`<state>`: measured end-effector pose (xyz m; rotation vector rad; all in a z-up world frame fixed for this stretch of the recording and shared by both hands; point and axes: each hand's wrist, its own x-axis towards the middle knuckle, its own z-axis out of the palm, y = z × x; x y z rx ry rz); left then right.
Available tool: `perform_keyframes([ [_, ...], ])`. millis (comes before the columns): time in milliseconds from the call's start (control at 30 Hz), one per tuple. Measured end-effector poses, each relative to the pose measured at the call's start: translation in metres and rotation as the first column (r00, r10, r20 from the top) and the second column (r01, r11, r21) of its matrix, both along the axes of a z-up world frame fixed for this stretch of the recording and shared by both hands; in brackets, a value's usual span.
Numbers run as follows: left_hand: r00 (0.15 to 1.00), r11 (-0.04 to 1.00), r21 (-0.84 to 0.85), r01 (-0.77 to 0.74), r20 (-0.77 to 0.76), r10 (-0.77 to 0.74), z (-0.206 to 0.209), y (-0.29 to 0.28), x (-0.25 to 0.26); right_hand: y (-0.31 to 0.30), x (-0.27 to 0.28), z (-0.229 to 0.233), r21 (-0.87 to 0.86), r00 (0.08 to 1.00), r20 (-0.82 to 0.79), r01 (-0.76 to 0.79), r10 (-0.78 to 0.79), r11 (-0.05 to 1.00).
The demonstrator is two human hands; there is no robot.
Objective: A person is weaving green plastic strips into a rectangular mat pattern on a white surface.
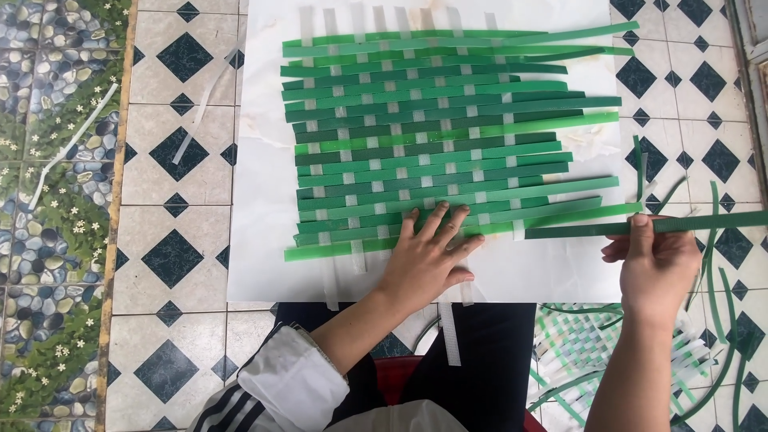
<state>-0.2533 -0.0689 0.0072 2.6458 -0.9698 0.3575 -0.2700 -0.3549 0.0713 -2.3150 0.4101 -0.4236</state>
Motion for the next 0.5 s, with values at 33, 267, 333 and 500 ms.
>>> perform_keyframes([
  [33,1.000,1.000,0.002,0.006,0.004,-0.006,0.001,0.001,0.001,-0.003,0.003,-0.005,0.056,1.000,0.006,0.006,-0.006,0.998],
  [267,0.997,0.983,-0.163,0.078,0.035,-0.073,-0.009,0.011,0.008,-0.024,0.010,-0.037,0.260,0.995,-0.030,0.096,-0.091,0.961],
  [333,0.993,0.984,-0.140,0.112,-0.021,-0.116,-0.010,0.012,0.008,-0.021,0.005,-0.034,0.243,0.995,-0.002,0.098,-0.101,0.965],
  [500,0.990,0.979,-0.157,0.132,-0.022,-0.137,-0.011,0.012,0.010,-0.014,-0.005,-0.019,0.403,0.995,0.064,0.040,-0.072,0.914],
])
